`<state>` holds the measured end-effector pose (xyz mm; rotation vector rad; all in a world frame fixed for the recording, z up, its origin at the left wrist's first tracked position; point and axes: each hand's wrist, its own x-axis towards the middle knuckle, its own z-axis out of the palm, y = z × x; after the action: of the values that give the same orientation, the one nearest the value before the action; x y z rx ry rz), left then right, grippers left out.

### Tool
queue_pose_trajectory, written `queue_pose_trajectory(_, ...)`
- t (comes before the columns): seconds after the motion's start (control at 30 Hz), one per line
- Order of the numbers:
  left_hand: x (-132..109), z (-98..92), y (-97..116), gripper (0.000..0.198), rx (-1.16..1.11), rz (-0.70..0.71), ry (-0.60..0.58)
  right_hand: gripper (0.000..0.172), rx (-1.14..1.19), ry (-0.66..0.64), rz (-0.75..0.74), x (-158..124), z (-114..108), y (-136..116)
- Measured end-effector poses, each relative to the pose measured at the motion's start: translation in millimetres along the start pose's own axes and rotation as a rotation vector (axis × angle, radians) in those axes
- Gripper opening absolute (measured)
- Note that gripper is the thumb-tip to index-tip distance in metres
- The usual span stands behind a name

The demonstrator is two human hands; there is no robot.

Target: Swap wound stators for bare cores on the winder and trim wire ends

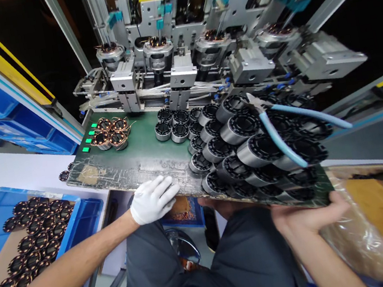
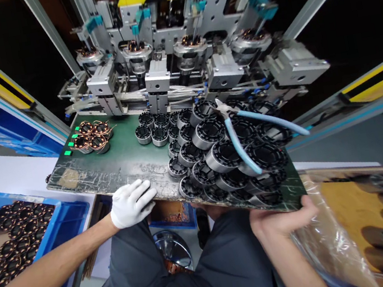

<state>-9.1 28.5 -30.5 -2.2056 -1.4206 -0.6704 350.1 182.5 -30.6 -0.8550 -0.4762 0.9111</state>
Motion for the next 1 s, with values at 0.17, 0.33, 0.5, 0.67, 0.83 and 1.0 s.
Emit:
queue_pose_trajectory(0.17, 2.1, -1.2, 0.0, 0.034, -0.013, 0.001, 0.012, 0.053, -0.023, -0.021, 0.001, 1.1, -1.6, 0.9)
queue_pose_trajectory(0.33, 3.9, -2.1, -0.1, 0.033, -0.012, 0.000, 0.025, 0.053, -0.051, 0.014, 0.020, 0.5, -0.7, 0.1)
queue_pose_trajectory(0.5, 2.3, -1.5, 0.0, 0.035, -0.008, -0.003, 0.011, 0.053, -0.078, 0.008, 0.033, -0.8, 0.0, -1.6)
queue_pose_trajectory(0.67, 2.5, -1.7, 0.1, 0.035, -0.005, -0.002, 0.010, 0.051, -0.078, 0.022, 0.037, -1.8, 0.5, -1.8)
queue_pose_trajectory(0.83, 4.1, -2.8, 0.3, 0.033, -0.008, -0.001, 0.023, 0.050, -0.053, 0.033, 0.053, -2.4, 0.6, -2.2)
queue_pose_trajectory(1.0, 2.8, -2.3, 0.2, 0.034, -0.009, -0.006, 0.005, 0.049, -0.039, 0.044, 0.063, -1.7, -0.5, -1.7)
